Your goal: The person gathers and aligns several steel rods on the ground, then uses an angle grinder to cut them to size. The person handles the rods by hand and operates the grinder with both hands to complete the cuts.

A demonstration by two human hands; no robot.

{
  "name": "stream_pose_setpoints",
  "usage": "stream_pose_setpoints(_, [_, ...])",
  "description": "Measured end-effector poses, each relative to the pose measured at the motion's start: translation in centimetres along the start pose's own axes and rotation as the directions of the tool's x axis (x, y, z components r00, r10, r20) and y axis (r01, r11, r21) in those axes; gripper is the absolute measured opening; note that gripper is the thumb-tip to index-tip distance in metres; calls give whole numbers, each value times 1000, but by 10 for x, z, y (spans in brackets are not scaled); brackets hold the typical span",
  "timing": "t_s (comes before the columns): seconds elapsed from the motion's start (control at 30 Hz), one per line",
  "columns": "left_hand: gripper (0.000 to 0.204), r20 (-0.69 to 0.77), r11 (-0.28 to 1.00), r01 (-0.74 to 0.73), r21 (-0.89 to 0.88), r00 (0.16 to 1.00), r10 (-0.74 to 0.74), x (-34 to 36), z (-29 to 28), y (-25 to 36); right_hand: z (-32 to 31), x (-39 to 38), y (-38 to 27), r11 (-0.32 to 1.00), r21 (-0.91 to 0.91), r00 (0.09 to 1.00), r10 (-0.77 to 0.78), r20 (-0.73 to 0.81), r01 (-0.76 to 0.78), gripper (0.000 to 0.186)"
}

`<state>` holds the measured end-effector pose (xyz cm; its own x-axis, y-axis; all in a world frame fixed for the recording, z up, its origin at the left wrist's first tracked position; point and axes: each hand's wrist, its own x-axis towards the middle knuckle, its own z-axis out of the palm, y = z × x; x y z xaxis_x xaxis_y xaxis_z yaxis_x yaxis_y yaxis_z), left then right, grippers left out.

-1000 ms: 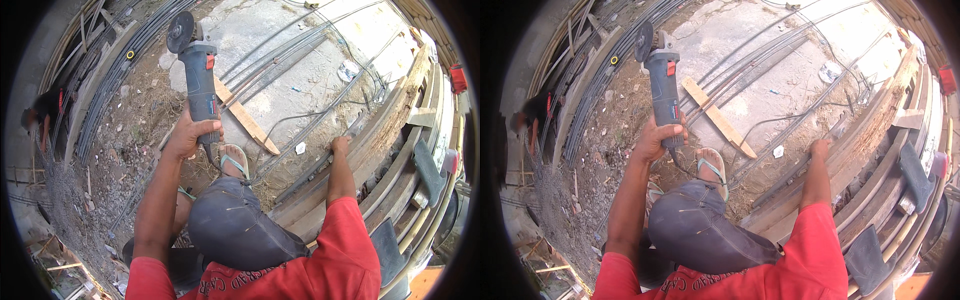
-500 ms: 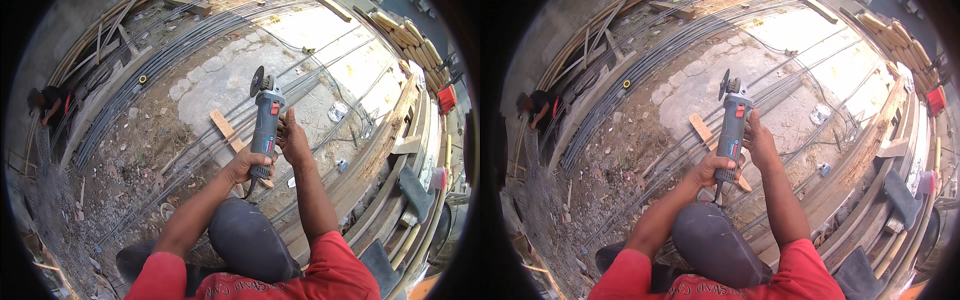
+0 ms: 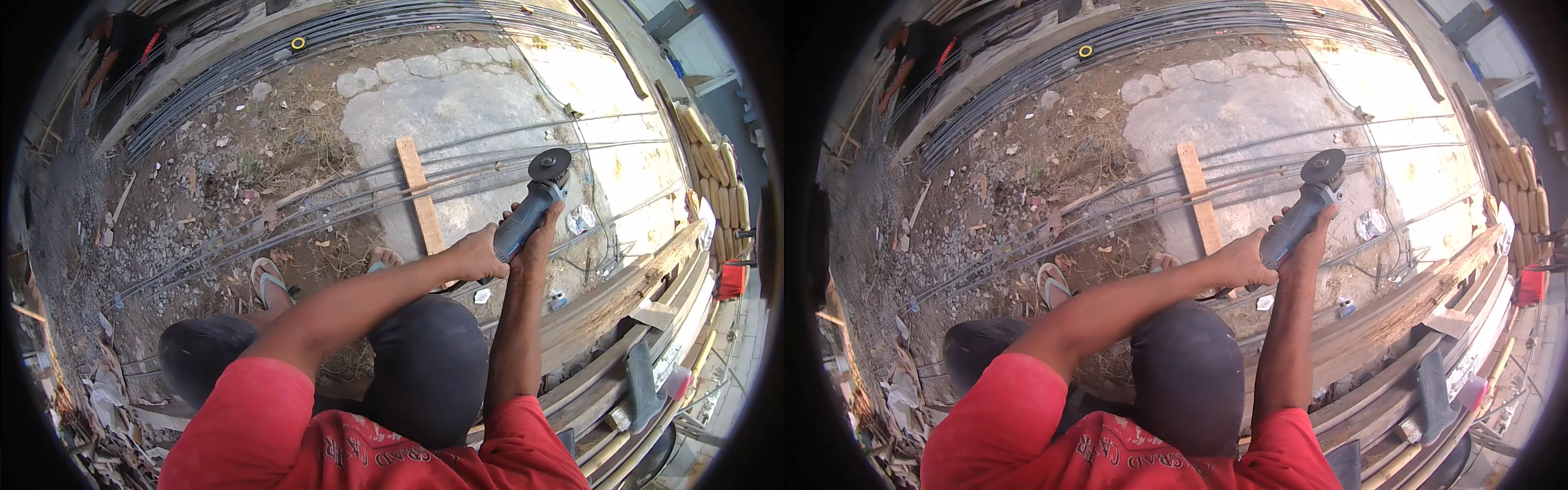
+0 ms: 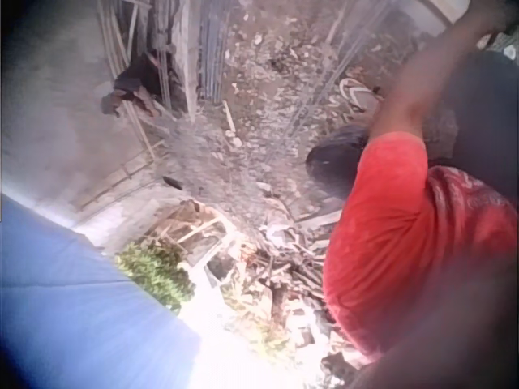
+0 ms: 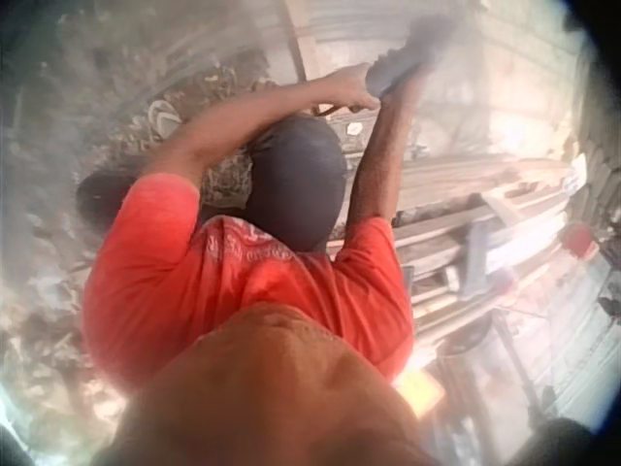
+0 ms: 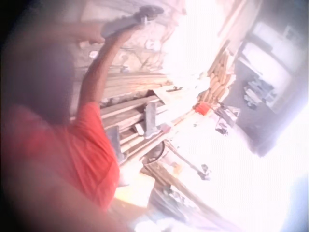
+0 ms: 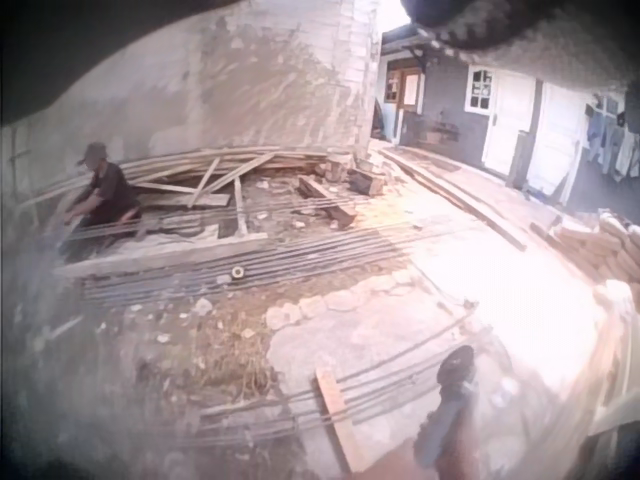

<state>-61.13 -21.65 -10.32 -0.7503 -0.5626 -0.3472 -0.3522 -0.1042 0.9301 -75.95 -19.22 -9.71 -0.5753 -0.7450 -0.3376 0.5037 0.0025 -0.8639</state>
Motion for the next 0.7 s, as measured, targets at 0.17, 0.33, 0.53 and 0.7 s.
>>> stream_pose_setpoints(0.17, [107, 113, 988, -145, -45, 982, 149, 21, -15, -27, -1, 54, -19, 815, -563, 983, 183, 28, -136, 68])
stream_pose_setpoints(0.33, [43, -552, 943, 151, 297, 833, 40, 3, -82, -184, -7, 105, -12, 435, -894, 962, 180, 206, 110, 42])
stream_pose_setpoints(0.53, [58, -601, 711, 317, 628, 777, 185, -30, -134, -298, -27, 135, 100, 266, -959, 919, 346, 190, 98, 36])
stream_pose_setpoints(0.7, [52, -588, 688, 366, 626, 801, 110, -1, -143, -316, -26, 135, 151, 333, -941, 911, 365, 193, 65, 36])
